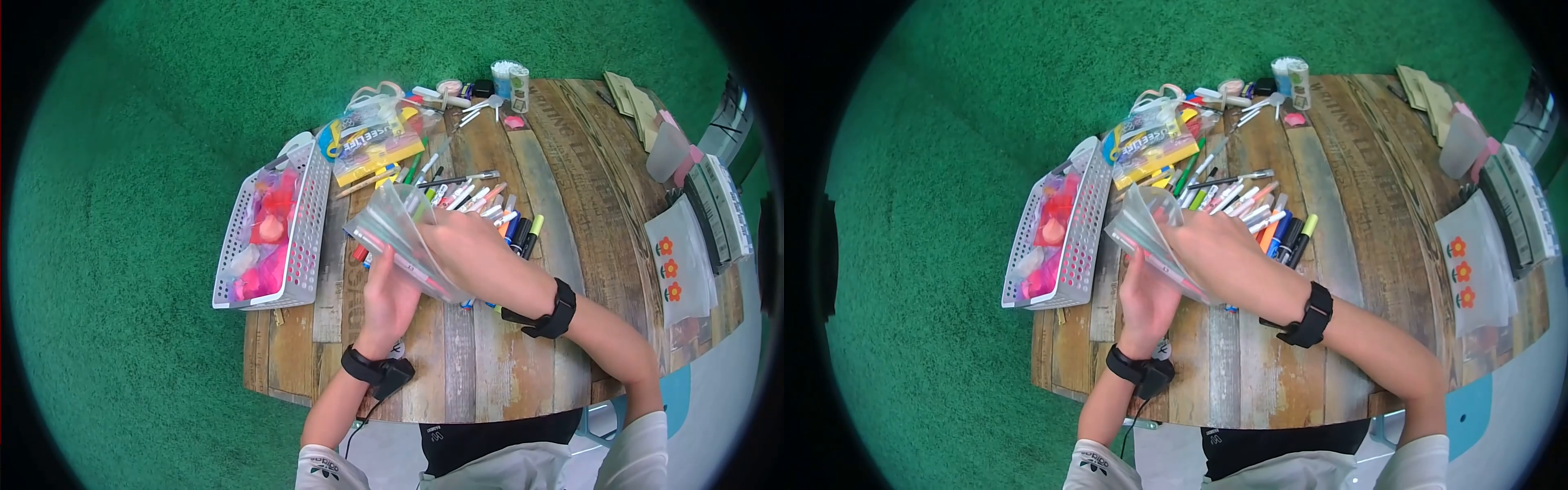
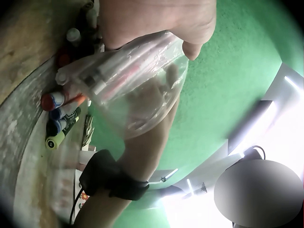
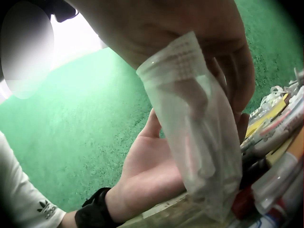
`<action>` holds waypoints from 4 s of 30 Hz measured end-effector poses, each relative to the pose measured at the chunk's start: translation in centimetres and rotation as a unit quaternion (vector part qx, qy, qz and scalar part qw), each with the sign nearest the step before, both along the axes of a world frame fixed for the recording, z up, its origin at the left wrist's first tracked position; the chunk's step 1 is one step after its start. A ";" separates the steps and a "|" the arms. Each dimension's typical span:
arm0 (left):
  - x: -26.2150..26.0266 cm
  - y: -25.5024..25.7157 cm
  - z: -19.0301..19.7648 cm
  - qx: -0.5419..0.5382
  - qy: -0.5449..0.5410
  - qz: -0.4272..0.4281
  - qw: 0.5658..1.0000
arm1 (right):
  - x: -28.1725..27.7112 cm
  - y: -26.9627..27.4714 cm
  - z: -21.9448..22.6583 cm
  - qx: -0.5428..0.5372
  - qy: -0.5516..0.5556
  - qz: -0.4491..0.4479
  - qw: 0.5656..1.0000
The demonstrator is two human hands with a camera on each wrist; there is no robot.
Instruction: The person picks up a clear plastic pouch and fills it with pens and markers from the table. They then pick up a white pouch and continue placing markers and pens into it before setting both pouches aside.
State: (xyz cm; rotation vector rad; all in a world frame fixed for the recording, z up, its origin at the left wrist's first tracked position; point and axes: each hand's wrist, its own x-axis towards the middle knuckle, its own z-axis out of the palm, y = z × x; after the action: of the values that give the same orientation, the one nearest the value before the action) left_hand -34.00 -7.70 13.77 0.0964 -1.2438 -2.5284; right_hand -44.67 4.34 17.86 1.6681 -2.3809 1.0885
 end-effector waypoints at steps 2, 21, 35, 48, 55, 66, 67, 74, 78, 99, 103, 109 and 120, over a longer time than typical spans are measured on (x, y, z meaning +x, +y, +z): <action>-0.1 -0.1 -0.3 -0.029 -0.004 0.013 0.999 | -0.3 -0.3 -1.2 -0.064 -0.006 0.084 0.994; -0.5 -2.3 -0.6 0.184 -0.069 0.170 0.966 | -10.9 3.8 1.9 -0.104 -0.130 -0.143 0.976; -0.4 -4.6 -1.4 0.212 0.019 0.072 0.974 | -17.1 -0.7 -5.9 0.117 0.026 -0.022 0.993; -0.5 -5.1 -1.9 0.257 0.059 0.058 0.963 | -11.2 3.6 1.1 0.050 0.058 -0.077 0.994; -0.4 -5.0 -1.4 0.245 0.051 0.063 0.966 | -10.3 3.2 -0.5 0.068 0.121 -0.084 0.987; -0.4 -4.8 -1.9 0.230 0.059 0.027 0.971 | -12.2 4.0 -3.7 0.120 0.166 -0.088 0.975; -0.4 -4.8 -1.9 0.234 0.063 0.023 0.970 | -12.4 4.0 -3.3 0.135 0.165 -0.078 0.974; -0.4 -5.0 -1.8 0.232 0.055 0.036 0.971 | -12.0 5.1 0.8 0.079 0.134 -0.051 0.986; -0.4 -5.1 -1.8 0.240 0.062 0.032 0.968 | -10.5 5.4 2.7 0.100 0.124 -0.031 0.987; -0.5 -2.8 -0.6 0.143 -0.037 0.057 0.987 | -2.9 4.4 8.0 -0.197 -0.052 -0.020 0.979; -0.8 -2.4 -0.3 0.140 -0.017 0.068 0.988 | -2.9 4.3 7.8 -0.202 -0.059 -0.006 0.978; -0.8 -1.9 -0.4 0.114 -0.028 0.050 0.992 | -2.8 2.5 5.1 -0.157 -0.030 0.000 0.987; -1.0 -1.8 -0.8 0.152 -0.019 0.035 0.988 | -2.4 3.0 5.5 -0.048 -0.263 0.101 0.958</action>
State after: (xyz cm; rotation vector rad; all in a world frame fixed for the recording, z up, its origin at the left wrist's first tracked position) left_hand -34.96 -9.49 12.98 0.2548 -0.8434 -2.6453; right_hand -47.06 7.30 23.35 1.7954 -2.4061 1.8575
